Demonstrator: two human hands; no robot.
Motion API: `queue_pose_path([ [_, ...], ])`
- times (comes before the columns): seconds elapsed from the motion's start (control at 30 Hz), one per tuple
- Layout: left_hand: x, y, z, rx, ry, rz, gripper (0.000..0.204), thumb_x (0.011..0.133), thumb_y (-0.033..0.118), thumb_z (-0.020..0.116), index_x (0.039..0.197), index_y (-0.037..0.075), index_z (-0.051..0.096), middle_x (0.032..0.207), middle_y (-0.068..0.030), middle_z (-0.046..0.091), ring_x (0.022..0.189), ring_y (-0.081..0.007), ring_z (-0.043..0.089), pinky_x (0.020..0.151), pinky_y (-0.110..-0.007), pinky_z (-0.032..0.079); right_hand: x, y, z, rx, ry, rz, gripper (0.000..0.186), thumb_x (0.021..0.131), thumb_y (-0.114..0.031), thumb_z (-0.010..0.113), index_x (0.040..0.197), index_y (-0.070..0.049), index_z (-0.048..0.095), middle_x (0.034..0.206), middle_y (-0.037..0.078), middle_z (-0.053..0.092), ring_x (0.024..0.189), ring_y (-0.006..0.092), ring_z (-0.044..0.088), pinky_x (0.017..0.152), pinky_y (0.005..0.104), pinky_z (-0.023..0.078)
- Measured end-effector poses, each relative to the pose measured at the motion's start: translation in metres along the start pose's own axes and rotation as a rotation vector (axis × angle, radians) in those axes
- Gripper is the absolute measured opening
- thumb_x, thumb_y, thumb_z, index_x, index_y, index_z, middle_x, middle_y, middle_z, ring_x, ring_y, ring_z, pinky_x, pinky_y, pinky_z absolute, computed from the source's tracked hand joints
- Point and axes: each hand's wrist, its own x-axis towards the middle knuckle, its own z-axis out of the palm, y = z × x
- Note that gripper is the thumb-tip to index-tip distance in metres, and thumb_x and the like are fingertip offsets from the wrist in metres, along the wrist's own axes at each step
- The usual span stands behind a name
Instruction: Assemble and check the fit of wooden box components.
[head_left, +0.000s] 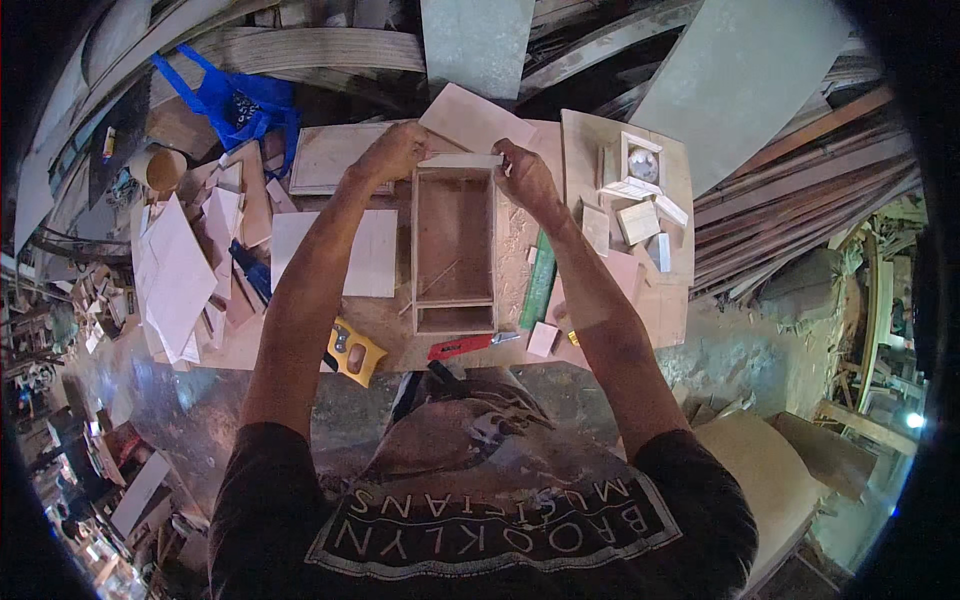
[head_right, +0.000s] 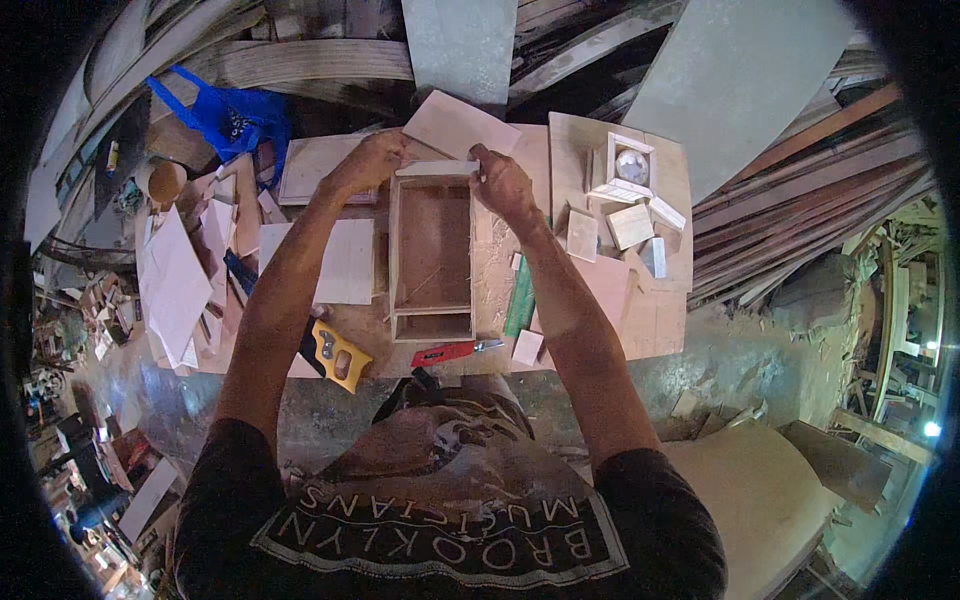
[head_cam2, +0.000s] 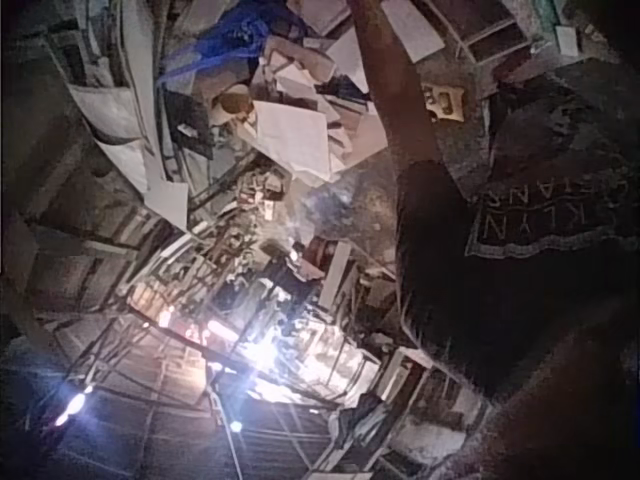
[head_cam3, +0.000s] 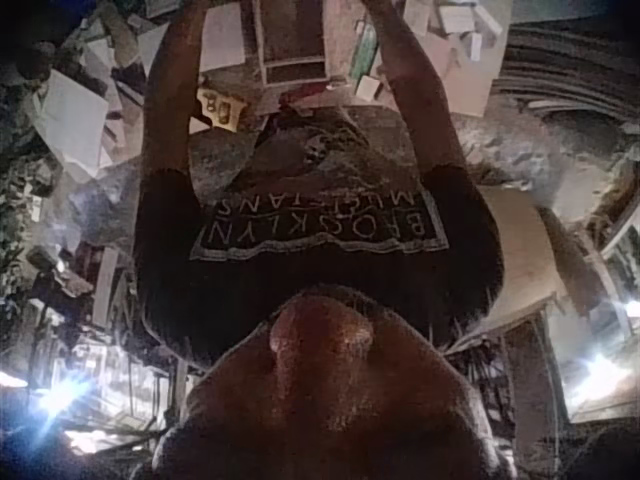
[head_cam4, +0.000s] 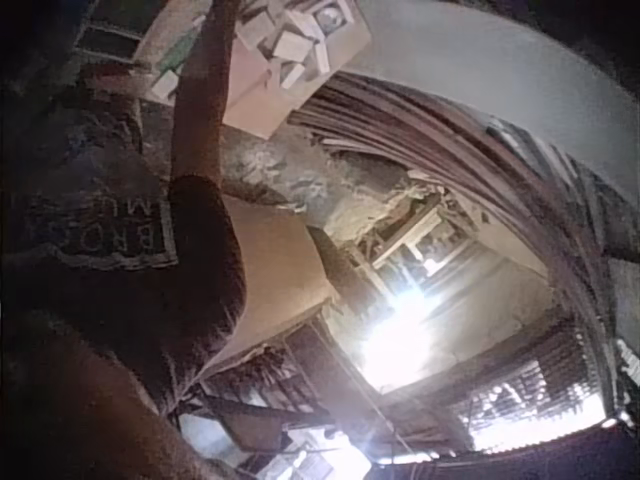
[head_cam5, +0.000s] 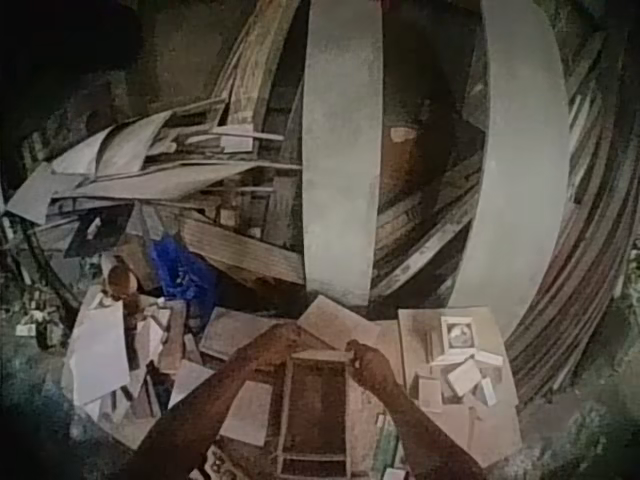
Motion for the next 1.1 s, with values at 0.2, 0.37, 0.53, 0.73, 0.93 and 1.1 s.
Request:
queue_pose_path([
  [0.2,0.000,-0.011,0.011,-0.031,0.115,0.068,0.017,0.086,0.012,0.065,0.089,-0.005,0.062,0.099,-0.0172,0.061,0.101,-0.0289,0.060,0.089,-0.036,0.046,0.002,0.001,0.001,0.001,-0.014,0.042,0.026,0.081,-0.012,0.062,0.106,-0.010,0.056,0.088,0.013,0.067,0.083,0.0326,0.067,0.071,0.0436,0.054],
  [0.37,0.005,-0.014,0.005,0.050,-0.014,0.026,0.019,0.087,0.011,0.065,0.091,-0.007,0.061,0.102,-0.0179,0.062,0.100,-0.0294,0.060,0.087,-0.037,0.047,0.001,-0.001,0.001,0.070,0.014,-0.011,0.025,0.080,-0.011,0.063,0.104,-0.010,0.057,0.087,0.014,0.067,0.082,0.0312,0.067,0.071,0.0424,0.053],
  [0.53,0.003,-0.006,0.008,0.025,0.103,0.092,0.020,0.087,0.010,0.063,0.100,-0.006,0.060,0.102,-0.0177,0.063,0.097,-0.0291,0.061,0.084,-0.037,0.048,-0.001,0.002,0.001,0.045,0.025,0.011,0.023,0.080,-0.009,0.063,0.102,-0.009,0.057,0.085,0.015,0.066,0.079,0.0314,0.067,0.069,0.0411,0.053],
  [0.73,0.004,-0.019,0.011,-0.131,0.046,-0.080,0.021,0.086,0.019,0.066,0.085,-0.002,0.065,0.098,-0.0193,0.062,0.093,-0.0343,0.062,0.081,-0.042,0.049,0.002,-0.002,0.000,0.068,0.049,-0.047,0.021,0.079,-0.009,0.063,0.099,-0.008,0.055,0.078,0.014,0.065,0.074,0.0322,0.066,0.066,0.0412,0.053],
  [0.93,0.006,-0.012,0.010,-0.025,-0.015,-0.079,0.015,0.087,0.009,0.062,0.092,-0.006,0.062,0.100,-0.0144,0.062,0.096,-0.0280,0.061,0.085,-0.034,0.048,0.000,-0.001,0.000,0.049,0.067,-0.037,0.020,0.078,-0.004,0.064,0.097,-0.005,0.056,0.074,0.014,0.063,0.068,0.0286,0.066,0.063,0.0377,0.053],
  [1.1,0.005,-0.015,0.008,-0.041,-0.040,-0.063,0.015,0.086,0.009,0.064,0.088,-0.005,0.061,0.097,-0.0164,0.060,0.095,-0.0281,0.060,0.082,-0.035,0.047,0.002,-0.004,-0.002,0.076,0.065,-0.094,0.020,0.078,-0.004,0.065,0.095,-0.005,0.056,0.074,0.014,0.064,0.067,0.0280,0.066,0.062,0.0378,0.053],
])
